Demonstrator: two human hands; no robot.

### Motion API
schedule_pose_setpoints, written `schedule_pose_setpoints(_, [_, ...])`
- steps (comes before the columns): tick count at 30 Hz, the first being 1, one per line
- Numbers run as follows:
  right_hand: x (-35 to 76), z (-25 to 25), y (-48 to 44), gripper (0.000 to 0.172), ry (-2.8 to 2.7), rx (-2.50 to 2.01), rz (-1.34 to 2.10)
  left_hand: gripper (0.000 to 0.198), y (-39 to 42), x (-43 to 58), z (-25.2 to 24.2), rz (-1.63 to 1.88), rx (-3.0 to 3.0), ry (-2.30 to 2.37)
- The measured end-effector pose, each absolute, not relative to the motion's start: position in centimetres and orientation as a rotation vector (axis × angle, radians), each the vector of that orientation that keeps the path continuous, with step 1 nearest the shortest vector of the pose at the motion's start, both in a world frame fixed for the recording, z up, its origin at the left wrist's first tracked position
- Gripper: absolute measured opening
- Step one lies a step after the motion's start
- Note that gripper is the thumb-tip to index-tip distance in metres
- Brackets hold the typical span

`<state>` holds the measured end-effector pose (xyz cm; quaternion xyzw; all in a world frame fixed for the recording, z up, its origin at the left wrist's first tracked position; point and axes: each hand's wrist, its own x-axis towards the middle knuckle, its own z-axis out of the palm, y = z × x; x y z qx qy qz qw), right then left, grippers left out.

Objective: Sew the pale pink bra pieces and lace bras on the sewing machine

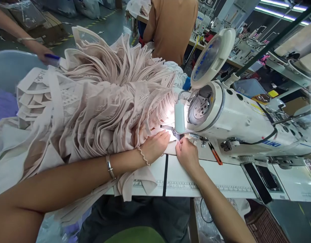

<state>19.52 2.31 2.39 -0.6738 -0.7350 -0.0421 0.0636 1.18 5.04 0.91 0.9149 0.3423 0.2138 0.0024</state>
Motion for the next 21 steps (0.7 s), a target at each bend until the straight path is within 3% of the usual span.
schedule_pose_setpoints(6, [20.3,1.6,2.0,0.011,-2.123,-1.915,0.003,0.041,3.1,1.9,0.3,0.726,2.898,0.815])
schedule_pose_setpoints(11, [20.3,1.7,2.0,0.021,-2.072,-1.937,0.062,0.042,2.7,2.1,0.5,0.575,3.037,0.846])
schedule_pose_setpoints(21, [21.0,2.8,2.0,0.019,-2.088,-1.898,0.285,0.043,2.8,2.3,1.0,0.528,3.153,0.884])
